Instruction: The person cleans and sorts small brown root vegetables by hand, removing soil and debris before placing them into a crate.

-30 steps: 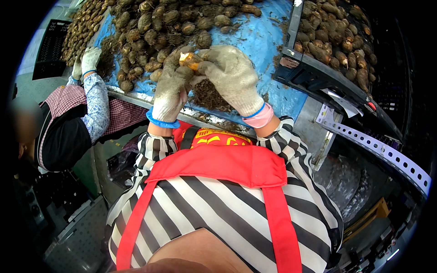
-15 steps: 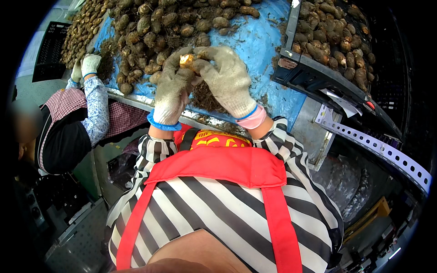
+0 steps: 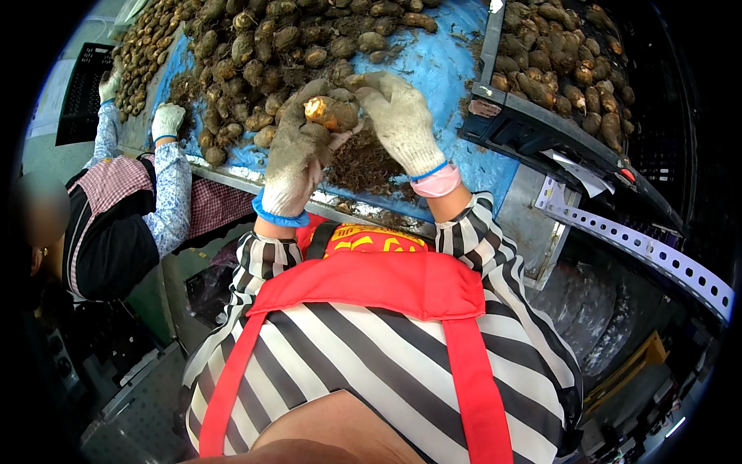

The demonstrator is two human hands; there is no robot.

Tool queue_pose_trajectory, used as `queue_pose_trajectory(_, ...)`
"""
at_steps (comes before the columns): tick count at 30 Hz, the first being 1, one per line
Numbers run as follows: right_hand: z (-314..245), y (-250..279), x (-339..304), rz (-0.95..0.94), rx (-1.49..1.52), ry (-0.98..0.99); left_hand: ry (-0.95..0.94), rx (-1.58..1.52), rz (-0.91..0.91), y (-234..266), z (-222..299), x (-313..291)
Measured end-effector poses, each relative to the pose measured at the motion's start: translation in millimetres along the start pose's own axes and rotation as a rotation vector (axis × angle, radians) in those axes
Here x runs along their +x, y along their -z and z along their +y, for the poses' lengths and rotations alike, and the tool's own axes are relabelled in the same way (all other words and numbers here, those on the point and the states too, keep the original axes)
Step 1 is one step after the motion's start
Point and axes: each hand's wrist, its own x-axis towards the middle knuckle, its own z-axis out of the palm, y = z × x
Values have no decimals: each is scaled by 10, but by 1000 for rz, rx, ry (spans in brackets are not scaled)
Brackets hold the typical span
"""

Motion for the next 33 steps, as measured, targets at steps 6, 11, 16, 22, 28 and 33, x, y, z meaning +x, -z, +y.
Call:
queue_pose_trajectory(6, -185, -35, -181, 83, -156, 464, 38, 139, 135, -135, 46, -34)
queue_pose_trajectory(11, -117, -191, -207, 185, -87, 280, -61, 474, 132, -91, -61, -9)
queue_pose_trajectory(16, 56, -100, 7, 16, -427, 168, 20, 222, 154, -74, -45, -41)
queue_pose_trajectory(22, 20, 89, -37, -97, 36, 90, -25, -86, 17, 26, 0, -36)
queue_pose_trajectory(28, -273, 150, -174, -91, -191, 366, -9, 185, 114, -10, 72, -72)
queue_pose_trajectory(33, -225, 11, -255, -8, -361, 422, -85, 806, 96, -104, 175, -55)
